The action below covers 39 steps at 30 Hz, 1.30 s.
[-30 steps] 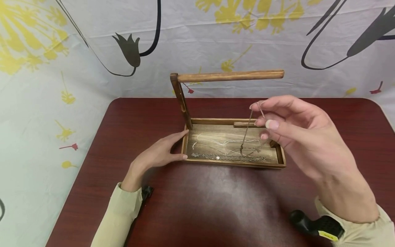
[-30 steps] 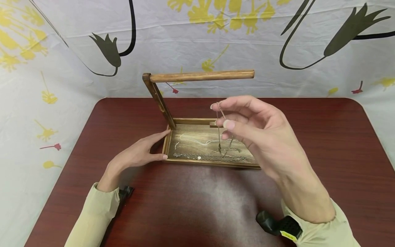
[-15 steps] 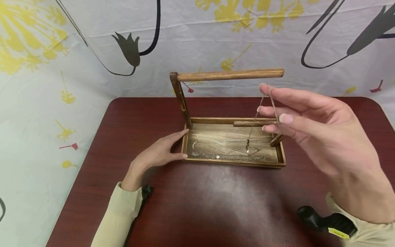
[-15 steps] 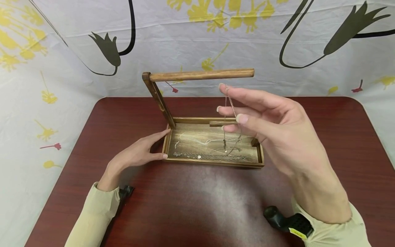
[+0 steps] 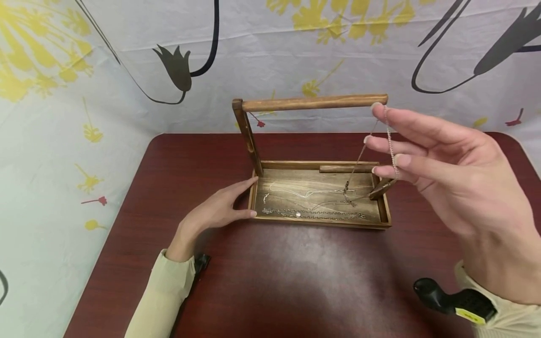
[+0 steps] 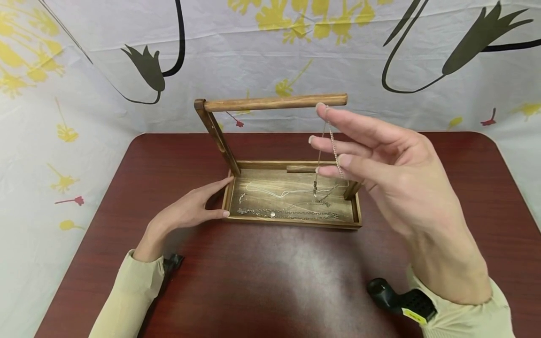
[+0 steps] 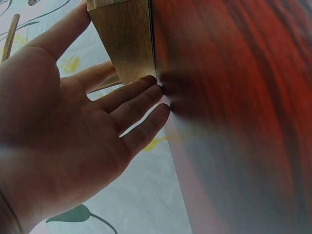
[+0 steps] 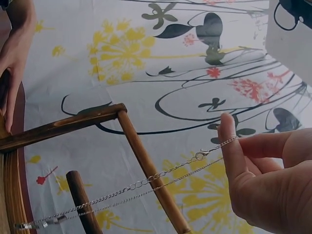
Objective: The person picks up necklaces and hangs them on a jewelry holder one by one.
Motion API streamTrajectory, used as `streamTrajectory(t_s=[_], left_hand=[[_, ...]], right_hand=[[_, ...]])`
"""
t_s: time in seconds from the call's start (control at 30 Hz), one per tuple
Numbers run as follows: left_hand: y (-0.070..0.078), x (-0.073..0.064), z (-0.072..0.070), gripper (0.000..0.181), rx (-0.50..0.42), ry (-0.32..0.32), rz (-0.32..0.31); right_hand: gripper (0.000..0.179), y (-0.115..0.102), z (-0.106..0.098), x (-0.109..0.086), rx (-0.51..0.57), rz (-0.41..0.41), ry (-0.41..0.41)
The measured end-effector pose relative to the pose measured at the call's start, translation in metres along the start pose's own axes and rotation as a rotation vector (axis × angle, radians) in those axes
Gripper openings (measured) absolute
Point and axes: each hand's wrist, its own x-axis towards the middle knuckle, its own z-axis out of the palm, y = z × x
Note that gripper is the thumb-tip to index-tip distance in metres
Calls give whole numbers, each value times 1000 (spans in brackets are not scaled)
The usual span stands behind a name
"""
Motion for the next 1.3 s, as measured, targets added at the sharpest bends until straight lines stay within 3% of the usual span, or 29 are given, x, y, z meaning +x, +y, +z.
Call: streamTrajectory(t_s=[0.2,0.5,0.73,1.13,1.3], left_hand=[[0,0,1,86,-6,-4,2],[0,-1,1,86,-5,11,22],[0,-1,2,86,-6,13,23],[-1,-1,2,86,-14,20,35],[-1,-1,1,86,-15,13,30]], right_hand=[[58,0,-3,0,45,-25,29],[59,-4,-14,-2,29,-36,70],[57,-2,-25,0,174,-108,53],[53,-6,-40,-2,270,-173,128],[48,-10,-49,-1,367,-201,104]])
